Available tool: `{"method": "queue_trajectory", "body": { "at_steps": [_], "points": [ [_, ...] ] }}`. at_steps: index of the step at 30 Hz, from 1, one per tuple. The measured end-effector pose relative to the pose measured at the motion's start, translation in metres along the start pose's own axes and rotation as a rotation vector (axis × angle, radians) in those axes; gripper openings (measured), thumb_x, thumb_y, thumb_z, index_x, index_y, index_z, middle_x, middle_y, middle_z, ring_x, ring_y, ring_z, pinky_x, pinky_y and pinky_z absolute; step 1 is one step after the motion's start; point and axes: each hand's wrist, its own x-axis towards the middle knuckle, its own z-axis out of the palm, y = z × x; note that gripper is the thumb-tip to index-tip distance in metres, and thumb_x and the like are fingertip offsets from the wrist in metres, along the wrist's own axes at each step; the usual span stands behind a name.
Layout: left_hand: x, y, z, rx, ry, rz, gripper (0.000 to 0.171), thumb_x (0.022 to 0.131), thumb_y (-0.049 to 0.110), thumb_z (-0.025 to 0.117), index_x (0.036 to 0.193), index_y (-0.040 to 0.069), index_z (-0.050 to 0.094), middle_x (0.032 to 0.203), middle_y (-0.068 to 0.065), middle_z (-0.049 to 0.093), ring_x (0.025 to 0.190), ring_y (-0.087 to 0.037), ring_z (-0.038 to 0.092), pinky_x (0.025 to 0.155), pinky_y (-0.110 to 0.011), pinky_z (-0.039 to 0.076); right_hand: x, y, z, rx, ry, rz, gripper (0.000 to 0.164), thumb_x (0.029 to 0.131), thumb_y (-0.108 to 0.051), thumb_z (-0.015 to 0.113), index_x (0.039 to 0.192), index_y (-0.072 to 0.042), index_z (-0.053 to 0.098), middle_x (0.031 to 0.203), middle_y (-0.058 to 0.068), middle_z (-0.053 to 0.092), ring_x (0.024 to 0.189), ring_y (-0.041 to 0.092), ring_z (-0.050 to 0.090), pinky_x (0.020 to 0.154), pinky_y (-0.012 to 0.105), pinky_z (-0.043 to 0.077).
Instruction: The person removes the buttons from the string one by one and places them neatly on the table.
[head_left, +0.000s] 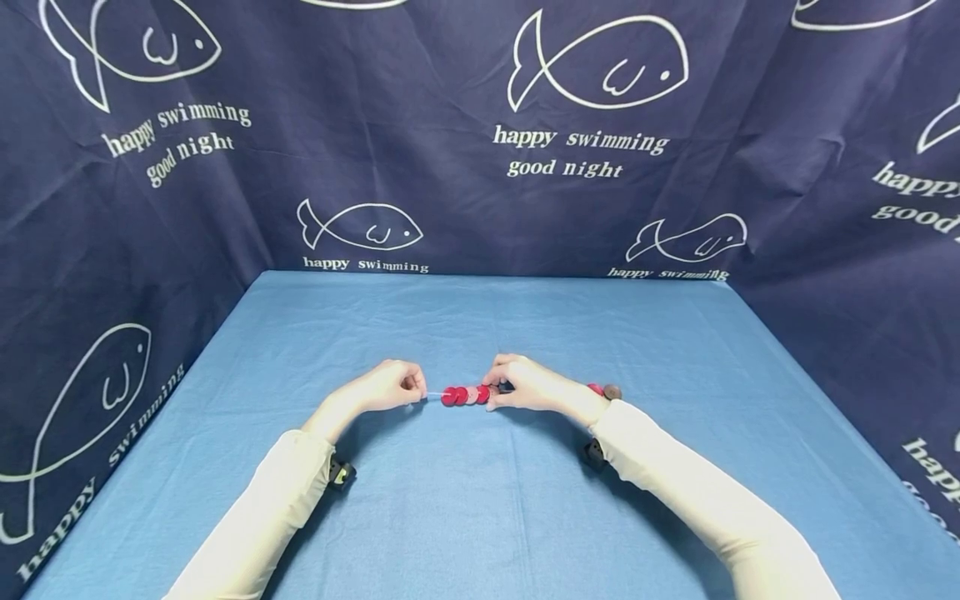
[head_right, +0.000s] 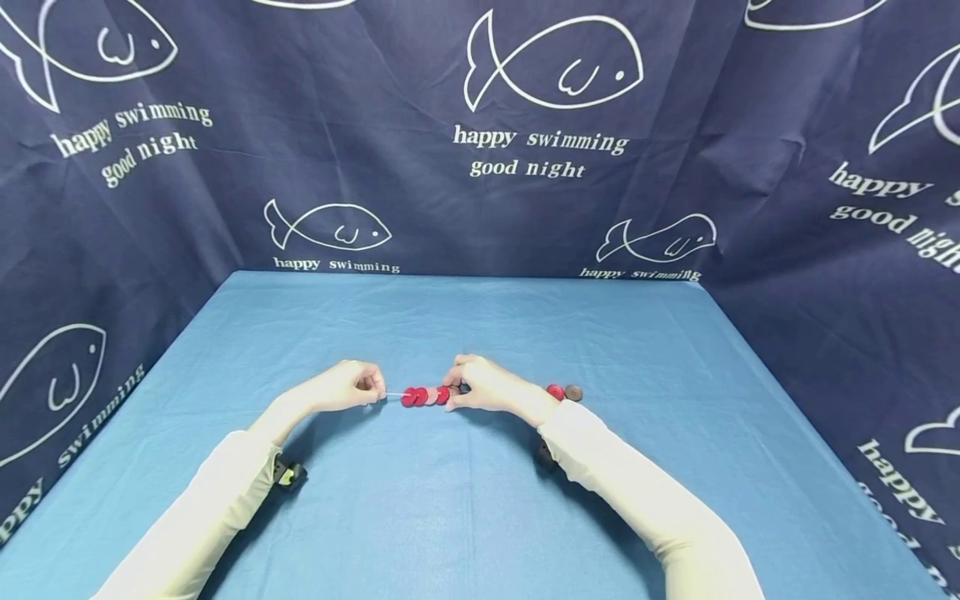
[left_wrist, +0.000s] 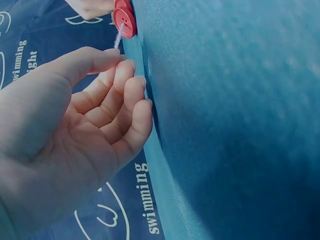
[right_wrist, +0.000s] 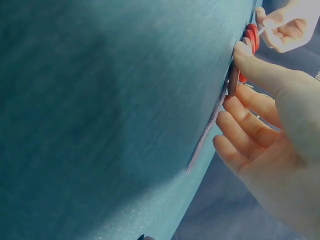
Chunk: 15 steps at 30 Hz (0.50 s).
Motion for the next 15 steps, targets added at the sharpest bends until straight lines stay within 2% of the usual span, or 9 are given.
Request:
{"method": "queue_trajectory", "body": {
  "at_steps": [15],
  "points": [
    [0.0001,-0.0004,0.0011,-0.001,0.003,-0.006,0.004,0.083,0.006,0.060,0.081,0.008,0.063,0.072,0.002,0.063,0.061,-0.005,0.055,0.066,-0.023,0.046,0.0005,0.0005,0.0024,0.008,0.002,0.010,0.027,0.080,-0.021,0.073,0.102,-0.005,0.070,0.089,0.006,0.057,0.084,0.018,0.054,0.075,0.025,0.046]
  ]
}}
